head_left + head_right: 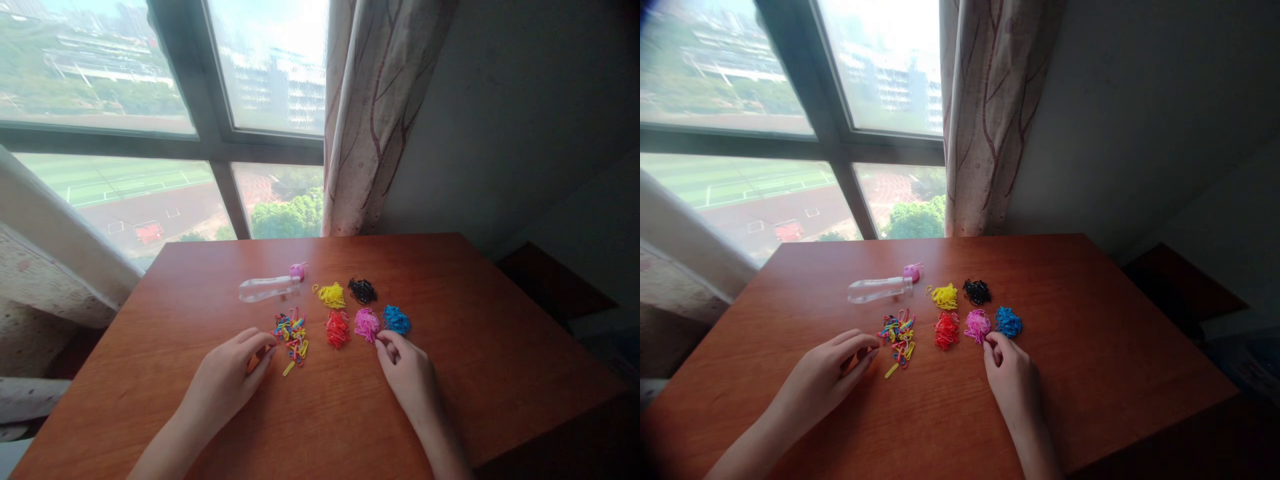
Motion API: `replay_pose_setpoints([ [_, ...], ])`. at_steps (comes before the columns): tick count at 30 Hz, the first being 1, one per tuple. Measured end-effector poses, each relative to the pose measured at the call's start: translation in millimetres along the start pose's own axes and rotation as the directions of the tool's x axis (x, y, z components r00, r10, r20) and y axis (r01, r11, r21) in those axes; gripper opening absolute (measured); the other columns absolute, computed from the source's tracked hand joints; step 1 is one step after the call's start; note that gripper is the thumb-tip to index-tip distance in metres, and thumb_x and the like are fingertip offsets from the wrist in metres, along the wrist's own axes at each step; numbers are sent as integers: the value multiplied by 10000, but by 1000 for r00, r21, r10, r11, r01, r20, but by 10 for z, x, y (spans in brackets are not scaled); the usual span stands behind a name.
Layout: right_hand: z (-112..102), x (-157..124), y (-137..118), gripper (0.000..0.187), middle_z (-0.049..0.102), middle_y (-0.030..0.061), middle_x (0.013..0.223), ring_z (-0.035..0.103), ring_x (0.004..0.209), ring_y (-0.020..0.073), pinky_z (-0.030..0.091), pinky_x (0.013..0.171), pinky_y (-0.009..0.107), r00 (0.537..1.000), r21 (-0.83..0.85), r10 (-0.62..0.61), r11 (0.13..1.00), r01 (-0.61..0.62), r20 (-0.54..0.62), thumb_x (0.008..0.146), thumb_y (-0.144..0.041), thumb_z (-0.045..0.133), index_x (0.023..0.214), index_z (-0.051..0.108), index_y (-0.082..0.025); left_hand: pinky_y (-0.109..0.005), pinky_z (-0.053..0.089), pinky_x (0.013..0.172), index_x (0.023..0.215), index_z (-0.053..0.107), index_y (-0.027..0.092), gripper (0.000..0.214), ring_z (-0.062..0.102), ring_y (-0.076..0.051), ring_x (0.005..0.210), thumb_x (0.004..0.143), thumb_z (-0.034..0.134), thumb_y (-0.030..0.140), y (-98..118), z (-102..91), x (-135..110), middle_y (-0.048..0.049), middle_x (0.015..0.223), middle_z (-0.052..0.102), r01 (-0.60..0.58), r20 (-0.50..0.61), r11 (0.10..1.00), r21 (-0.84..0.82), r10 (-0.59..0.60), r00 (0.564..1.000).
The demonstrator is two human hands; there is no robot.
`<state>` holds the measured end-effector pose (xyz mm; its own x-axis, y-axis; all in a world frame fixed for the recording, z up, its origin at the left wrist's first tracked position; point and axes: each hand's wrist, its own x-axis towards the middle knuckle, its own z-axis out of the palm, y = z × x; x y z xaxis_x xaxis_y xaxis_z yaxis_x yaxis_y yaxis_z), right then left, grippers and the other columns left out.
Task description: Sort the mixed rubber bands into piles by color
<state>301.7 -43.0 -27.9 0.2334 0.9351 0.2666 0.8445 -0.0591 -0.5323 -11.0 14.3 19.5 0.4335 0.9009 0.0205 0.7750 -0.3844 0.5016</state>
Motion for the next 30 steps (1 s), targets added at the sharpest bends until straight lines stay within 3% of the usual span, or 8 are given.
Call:
replay_pose_setpoints([
  [8, -12, -17, 83, 249, 556, -16, 571, 534, 511, 140, 369, 550, 236, 998, -13, -29, 999, 30, 60, 929, -356, 483, 875, 674, -205, -221, 454, 696, 976, 655, 249, 206, 644, -138, 758, 920, 457, 238, 8, 27, 3, 1, 906, 679, 3, 17, 1000, -25, -3, 1000],
  [19, -20, -10, 29, 226, 568, -15, 593, 539, 528, 144, 380, 574, 241, 996, -12, -71, 997, 72, 44, 924, -326, 489, 937, 679, -203, -238, 465, 711, 994, 654, 269, 233, 657, -156, 803, 933, 430, 268, 23, 39, -14, -11, 964, 691, -6, 52, 999, -44, 8, 999],
  [24, 2, -104, -201, 174, 589, -15, 643, 548, 564, 142, 373, 599, 246, 991, 51, -110, 993, 107, 71, 921, -261, 500, 930, 662, -201, -239, 458, 731, 963, 640, 270, 216, 659, -163, 856, 926, 430, 237, 39, 47, -11, -3, 998, 684, -22, 82, 999, -31, 25, 996],
  [30, 181, -146, -702, 143, 644, -18, 732, 580, 648, 139, 335, 621, 245, 941, 113, -242, 969, 221, 237, 884, -148, 520, 839, 630, -227, -222, 448, 689, 908, 637, 258, 227, 649, -158, 820, 914, 420, 193, 82, 71, -13, -2, 935, 680, -35, 100, 999, -35, 38, 994],
])
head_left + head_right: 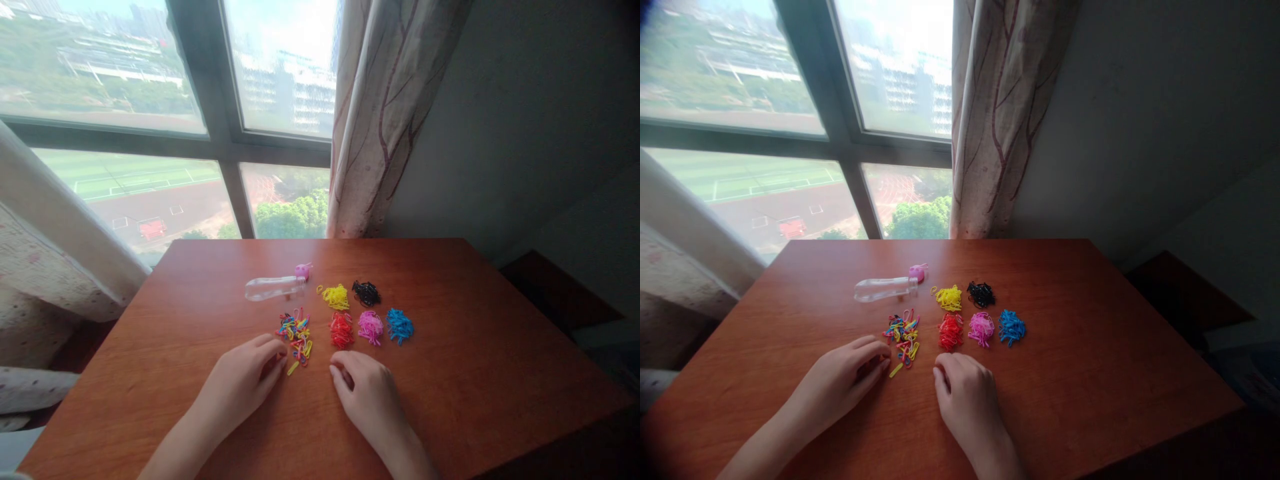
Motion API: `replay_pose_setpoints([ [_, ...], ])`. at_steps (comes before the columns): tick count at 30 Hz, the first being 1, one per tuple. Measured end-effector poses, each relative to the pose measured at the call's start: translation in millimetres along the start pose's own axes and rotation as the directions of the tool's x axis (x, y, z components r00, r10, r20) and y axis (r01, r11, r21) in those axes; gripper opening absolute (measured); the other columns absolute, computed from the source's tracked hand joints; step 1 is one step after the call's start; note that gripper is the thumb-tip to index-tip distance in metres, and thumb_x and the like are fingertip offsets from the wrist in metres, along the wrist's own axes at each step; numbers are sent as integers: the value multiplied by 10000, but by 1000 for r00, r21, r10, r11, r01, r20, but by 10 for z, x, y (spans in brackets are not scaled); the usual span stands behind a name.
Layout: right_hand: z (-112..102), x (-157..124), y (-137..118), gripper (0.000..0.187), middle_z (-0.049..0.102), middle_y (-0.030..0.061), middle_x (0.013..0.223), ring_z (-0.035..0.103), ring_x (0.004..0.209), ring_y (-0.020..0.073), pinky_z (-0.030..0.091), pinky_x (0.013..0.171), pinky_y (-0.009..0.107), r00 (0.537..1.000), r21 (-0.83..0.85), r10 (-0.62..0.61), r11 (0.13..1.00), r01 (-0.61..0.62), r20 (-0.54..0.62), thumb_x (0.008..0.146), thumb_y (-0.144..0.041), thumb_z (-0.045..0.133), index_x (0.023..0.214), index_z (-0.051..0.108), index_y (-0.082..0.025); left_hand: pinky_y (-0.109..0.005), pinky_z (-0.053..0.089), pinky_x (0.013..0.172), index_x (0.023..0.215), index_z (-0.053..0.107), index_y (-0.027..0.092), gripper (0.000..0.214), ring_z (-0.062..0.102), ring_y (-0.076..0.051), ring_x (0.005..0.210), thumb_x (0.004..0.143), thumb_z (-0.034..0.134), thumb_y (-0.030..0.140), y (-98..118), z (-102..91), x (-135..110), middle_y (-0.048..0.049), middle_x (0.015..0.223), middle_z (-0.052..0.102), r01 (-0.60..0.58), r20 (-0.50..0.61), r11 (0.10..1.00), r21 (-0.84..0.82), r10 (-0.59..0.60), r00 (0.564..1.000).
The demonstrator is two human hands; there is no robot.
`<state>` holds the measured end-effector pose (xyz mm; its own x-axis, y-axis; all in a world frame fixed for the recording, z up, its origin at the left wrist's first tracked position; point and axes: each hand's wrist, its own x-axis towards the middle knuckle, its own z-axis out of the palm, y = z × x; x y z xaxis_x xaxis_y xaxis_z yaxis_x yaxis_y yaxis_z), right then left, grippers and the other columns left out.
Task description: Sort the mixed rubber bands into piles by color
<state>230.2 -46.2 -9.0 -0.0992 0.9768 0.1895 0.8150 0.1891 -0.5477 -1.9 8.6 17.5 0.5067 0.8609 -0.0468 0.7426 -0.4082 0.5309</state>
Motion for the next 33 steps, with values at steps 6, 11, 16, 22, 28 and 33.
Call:
replay_pose_setpoints([
  [6, 125, 115, -236, 123, 659, -37, 735, 601, 659, 134, 307, 596, 238, 998, -43, -22, 999, 24, 60, 863, -124, 565, 819, 600, -234, -217, 464, 696, 937, 662, 262, 231, 646, -156, 797, 882, 454, 179, 12, 14, 19, -9, 914, 689, -12, -19, 998, -54, 11, 1000],
  [11, 197, 178, -277, 99, 672, -17, 740, 637, 665, 163, 307, 577, 249, 998, -135, 40, 990, -34, 46, 874, -134, 579, 892, 600, -229, -212, 463, 688, 928, 663, 260, 224, 643, -153, 788, 884, 455, 189, 27, 9, 12, -13, 902, 684, -16, -31, 997, -72, 14, 999],
  [16, 203, 237, -329, 231, 705, 7, 819, 666, 720, 189, 322, 585, 255, 995, -162, 58, 986, -45, 75, 869, -123, 584, 1071, 597, -233, -213, 452, 698, 936, 639, 256, 199, 634, -150, 788, 899, 453, 196, 25, 20, 10, -8, 914, 670, -7, -11, 998, -55, 7, 1000],
  [22, 224, 251, -322, 183, 696, -10, 809, 658, 731, 186, 323, 602, 260, 997, -122, 36, 992, -27, 73, 880, -121, 577, 1012, 616, -242, -220, 442, 712, 944, 622, 260, 177, 633, -158, 817, 921, 451, 222, 22, 33, 10, -2, 935, 663, 3, 1, 999, -45, -2, 1000],
  [28, 275, 199, -264, 111, 661, -20, 741, 612, 668, 161, 297, 607, 259, 1000, -70, 0, 998, 0, -9, 878, -121, 574, 903, 614, -221, -220, 431, 707, 952, 619, 261, 176, 628, -156, 807, 915, 454, 212, 9, 43, 15, 0, 927, 659, -1, 8, 999, -41, 2, 1000],
  [33, 288, 142, -221, 107, 621, -31, 687, 566, 625, 143, 267, 605, 265, 999, -22, -2, 1000, 1, -52, 878, -132, 570, 820, 592, -218, -223, 429, 707, 941, 614, 258, 162, 625, -162, 819, 907, 463, 212, 0, 53, 19, -4, 937, 657, 9, 18, 999, -45, -8, 1000],
])
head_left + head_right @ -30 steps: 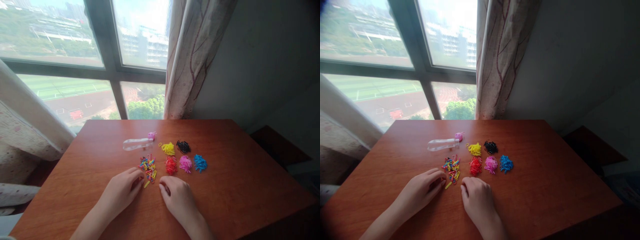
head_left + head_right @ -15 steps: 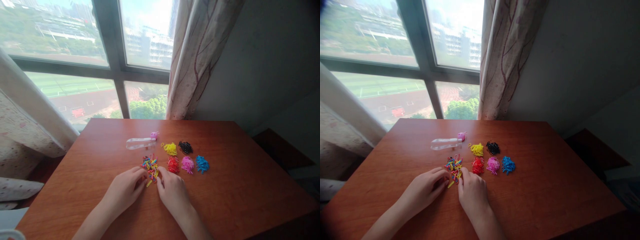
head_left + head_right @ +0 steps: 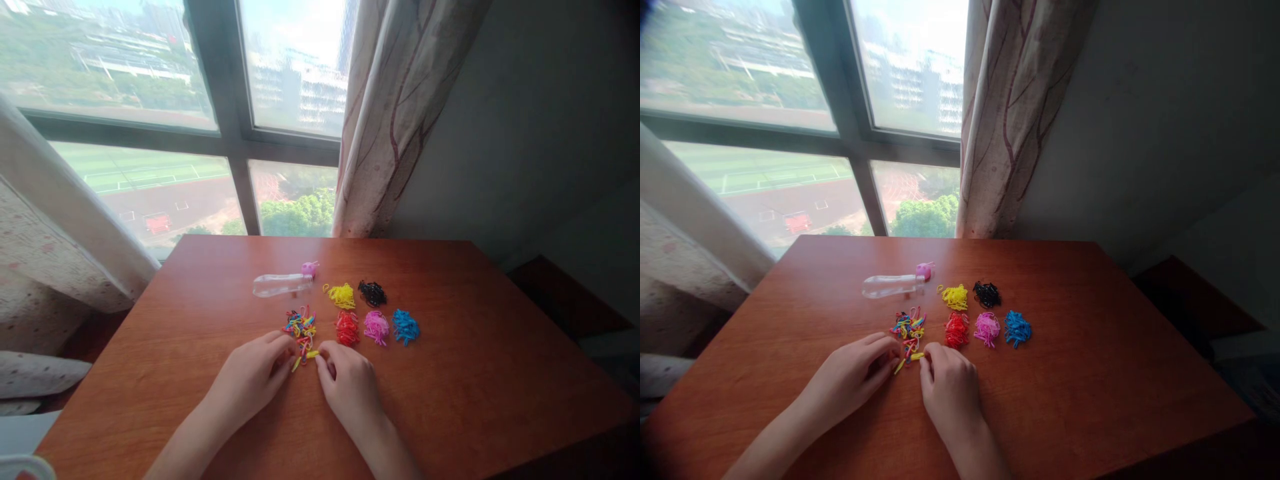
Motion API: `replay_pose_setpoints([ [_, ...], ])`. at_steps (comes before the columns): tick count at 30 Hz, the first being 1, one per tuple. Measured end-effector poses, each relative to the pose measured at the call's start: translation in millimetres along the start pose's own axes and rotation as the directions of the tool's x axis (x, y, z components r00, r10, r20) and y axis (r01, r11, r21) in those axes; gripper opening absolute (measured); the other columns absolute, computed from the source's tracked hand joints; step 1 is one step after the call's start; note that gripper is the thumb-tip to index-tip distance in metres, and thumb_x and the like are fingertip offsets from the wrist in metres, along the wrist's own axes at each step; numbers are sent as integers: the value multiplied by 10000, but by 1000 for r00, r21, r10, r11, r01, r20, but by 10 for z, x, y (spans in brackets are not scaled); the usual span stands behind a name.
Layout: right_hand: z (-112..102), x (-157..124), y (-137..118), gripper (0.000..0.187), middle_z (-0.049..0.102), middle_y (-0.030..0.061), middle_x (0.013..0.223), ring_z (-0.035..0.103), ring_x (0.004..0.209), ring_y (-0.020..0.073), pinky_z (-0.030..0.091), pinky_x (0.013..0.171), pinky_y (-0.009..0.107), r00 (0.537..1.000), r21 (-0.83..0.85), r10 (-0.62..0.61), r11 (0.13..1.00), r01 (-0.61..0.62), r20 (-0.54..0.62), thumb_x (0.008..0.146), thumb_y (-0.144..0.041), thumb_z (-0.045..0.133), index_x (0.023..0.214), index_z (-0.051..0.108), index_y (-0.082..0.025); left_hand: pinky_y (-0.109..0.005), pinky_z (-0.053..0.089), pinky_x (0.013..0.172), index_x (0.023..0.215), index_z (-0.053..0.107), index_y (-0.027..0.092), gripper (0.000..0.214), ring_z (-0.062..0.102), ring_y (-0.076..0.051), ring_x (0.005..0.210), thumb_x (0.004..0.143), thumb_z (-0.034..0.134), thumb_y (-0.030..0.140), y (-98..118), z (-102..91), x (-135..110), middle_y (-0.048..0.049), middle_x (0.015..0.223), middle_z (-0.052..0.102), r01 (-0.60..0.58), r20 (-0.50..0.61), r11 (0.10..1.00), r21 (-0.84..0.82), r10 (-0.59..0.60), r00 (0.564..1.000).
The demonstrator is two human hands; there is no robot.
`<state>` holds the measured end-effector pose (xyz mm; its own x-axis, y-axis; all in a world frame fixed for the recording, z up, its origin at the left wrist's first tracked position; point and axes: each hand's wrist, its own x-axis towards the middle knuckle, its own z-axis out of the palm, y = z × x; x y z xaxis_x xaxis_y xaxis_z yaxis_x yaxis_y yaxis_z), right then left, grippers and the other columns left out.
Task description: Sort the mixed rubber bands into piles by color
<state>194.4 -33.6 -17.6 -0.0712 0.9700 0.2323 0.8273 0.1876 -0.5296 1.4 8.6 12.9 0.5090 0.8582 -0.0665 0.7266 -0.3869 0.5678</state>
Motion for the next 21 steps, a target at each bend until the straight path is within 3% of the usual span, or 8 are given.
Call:
replay_pose_setpoints([
  [15, 15, -24, 36, 112, 618, -25, 676, 550, 597, 132, 295, 611, 246, 999, 155, 24, 988, -17, -39, 898, -181, 530, 824, 608, -213, -221, 411, 683, 930, 613, 265, 171, 609, -156, 791, 892, 462, 194, -10, 4, -2, 6, 918, 646, 13, 6, 1000, 0, -13, 1000],
  [21, -216, 160, 57, 129, 651, -10, 706, 578, 627, 133, 313, 618, 234, 994, 90, 33, 996, -24, -103, 922, -211, 525, 846, 629, -211, -219, 404, 671, 934, 616, 269, 169, 604, -152, 763, 896, 463, 207, -10, 4, -5, 9, 891, 648, -1, -4, 1000, 6, 1, 1000],
])
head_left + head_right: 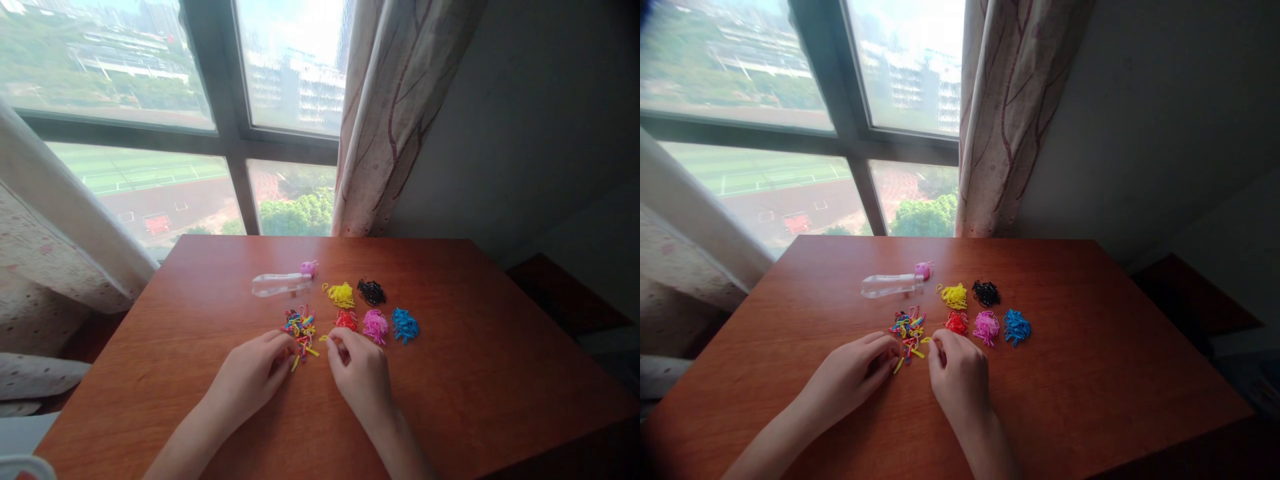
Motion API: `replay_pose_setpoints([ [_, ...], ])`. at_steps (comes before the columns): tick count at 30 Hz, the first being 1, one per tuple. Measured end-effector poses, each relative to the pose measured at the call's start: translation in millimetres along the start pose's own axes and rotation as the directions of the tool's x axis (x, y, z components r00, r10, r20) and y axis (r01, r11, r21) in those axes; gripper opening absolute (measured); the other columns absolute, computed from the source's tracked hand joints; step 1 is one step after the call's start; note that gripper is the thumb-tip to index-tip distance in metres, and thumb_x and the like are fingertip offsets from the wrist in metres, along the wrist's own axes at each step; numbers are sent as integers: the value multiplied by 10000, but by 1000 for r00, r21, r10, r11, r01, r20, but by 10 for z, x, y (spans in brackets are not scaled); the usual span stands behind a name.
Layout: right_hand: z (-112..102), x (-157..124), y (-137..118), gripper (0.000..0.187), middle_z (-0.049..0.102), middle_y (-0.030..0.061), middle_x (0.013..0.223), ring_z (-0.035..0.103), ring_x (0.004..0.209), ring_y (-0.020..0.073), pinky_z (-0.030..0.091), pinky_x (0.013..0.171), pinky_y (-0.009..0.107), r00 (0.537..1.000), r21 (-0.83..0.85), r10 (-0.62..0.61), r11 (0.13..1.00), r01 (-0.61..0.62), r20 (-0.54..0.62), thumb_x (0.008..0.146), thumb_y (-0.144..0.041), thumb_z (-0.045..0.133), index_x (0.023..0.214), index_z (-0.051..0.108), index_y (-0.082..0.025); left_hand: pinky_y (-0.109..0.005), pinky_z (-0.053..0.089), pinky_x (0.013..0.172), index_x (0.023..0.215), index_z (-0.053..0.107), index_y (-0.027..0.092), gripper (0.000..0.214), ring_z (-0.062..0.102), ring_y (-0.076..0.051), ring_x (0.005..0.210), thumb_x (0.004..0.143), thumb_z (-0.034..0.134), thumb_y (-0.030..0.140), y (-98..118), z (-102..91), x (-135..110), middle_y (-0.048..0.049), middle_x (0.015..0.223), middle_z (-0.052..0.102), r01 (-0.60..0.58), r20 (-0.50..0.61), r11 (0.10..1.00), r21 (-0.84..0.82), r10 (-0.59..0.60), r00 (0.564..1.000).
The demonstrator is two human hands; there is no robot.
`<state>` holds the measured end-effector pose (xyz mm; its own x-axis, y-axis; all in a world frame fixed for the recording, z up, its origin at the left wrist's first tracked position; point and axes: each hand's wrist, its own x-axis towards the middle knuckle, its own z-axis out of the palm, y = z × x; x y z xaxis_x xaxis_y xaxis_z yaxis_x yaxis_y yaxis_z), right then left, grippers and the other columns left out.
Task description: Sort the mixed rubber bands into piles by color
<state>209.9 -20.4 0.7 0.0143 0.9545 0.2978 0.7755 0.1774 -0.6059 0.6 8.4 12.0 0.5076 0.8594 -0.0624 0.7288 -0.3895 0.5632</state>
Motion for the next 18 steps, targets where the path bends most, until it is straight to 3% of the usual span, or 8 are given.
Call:
replay_pose_setpoints([
  [4, -226, 362, 85, 86, 694, -20, 745, 606, 655, 144, 278, 588, 248, 996, -250, 89, 964, -86, 2, 904, -218, 594, 844, 652, -237, -220, 405, 668, 925, 615, 270, 164, 613, -151, 768, 901, 460, 220, -2, -11, 0, 10, 900, 656, -11, -3, 1000, -3, 11, 1000],
  [9, -328, 715, 164, 100, 722, -17, 822, 628, 682, 152, 203, 538, 270, 976, -517, 214, 840, -166, 34, 923, -261, 589, 865, 669, -265, -225, 417, 685, 928, 619, 268, 165, 621, -156, 790, 906, 460, 230, -13, -16, -3, 4, 923, 666, -11, -5, 1000, -18, 10, 1000],
  [18, -294, 786, 194, 111, 727, -16, 865, 644, 738, 154, 223, 543, 257, 960, -587, 263, 795, -155, 102, 942, -288, 566, 910, 672, -286, -228, 413, 673, 922, 621, 259, 161, 617, -156, 779, 910, 461, 243, 2, -32, -10, 1, 911, 665, -4, 2, 1000, -11, 4, 1000],
])
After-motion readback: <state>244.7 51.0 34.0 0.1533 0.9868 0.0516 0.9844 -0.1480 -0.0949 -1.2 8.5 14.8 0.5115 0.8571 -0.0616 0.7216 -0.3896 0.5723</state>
